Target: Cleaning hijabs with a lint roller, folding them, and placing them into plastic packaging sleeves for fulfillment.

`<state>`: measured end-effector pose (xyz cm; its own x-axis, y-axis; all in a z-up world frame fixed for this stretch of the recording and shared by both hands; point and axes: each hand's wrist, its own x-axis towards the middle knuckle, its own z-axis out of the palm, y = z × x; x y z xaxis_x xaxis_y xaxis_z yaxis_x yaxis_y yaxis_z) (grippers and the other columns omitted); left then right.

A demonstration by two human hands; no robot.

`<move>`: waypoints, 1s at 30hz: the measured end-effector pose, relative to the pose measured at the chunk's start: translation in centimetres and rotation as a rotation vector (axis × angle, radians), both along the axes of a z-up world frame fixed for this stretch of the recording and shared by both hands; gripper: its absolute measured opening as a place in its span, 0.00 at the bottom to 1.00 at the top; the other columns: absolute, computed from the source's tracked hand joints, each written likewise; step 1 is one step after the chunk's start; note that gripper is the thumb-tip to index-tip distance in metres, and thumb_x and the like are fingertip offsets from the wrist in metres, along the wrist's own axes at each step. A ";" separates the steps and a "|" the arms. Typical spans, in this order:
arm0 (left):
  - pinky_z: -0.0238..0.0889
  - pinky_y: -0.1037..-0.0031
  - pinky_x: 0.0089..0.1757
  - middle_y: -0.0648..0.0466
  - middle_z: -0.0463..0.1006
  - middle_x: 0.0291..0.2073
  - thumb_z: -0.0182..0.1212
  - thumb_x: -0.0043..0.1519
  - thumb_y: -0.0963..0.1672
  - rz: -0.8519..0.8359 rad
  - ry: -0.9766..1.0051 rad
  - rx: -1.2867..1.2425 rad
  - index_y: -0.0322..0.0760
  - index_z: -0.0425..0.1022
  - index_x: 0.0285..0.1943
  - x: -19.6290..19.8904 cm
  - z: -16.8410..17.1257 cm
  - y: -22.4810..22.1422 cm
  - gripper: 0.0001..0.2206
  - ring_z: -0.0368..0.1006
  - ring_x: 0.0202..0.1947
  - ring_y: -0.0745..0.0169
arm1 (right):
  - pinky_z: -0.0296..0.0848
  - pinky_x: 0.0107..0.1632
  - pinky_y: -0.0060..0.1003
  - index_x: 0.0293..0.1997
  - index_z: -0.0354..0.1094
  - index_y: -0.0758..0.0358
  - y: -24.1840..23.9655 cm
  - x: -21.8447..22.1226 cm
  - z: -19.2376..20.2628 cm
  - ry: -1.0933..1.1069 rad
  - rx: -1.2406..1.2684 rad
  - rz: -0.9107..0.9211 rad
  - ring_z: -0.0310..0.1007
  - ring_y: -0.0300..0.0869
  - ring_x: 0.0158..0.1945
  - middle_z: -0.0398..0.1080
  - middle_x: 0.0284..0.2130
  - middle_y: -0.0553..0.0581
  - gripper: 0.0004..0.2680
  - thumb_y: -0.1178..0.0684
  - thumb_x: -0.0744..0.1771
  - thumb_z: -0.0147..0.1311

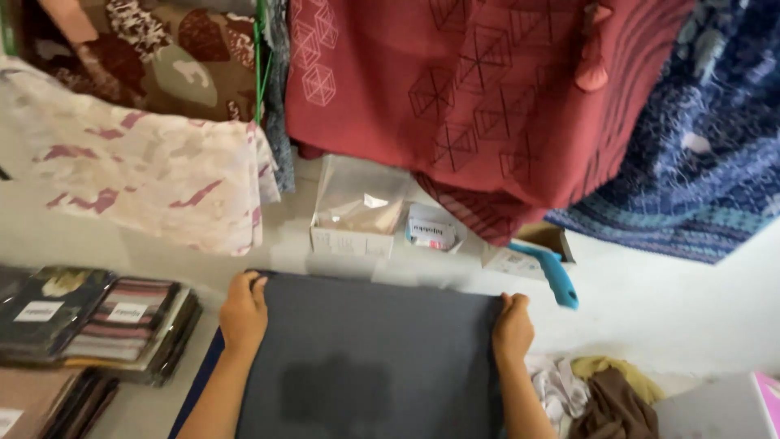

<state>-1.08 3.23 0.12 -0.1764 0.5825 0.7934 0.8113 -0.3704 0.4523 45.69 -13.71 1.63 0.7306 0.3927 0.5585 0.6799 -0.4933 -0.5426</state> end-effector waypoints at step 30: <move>0.63 0.70 0.39 0.50 0.79 0.43 0.46 0.80 0.45 -0.318 -0.618 -0.456 0.34 0.76 0.60 -11.0 -4.2 -6.7 0.13 0.73 0.34 0.59 | 0.70 0.40 0.41 0.62 0.67 0.63 -8.3 -3.8 29.9 0.460 0.029 0.376 0.69 0.48 0.39 0.71 0.42 0.63 0.16 0.45 0.70 0.50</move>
<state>-12.13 -3.43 -4.08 -0.2757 0.9192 0.2812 0.2552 -0.2121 0.9433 41.93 -21.98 31.49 0.7137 0.6609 0.2319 0.4967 -0.2442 -0.8328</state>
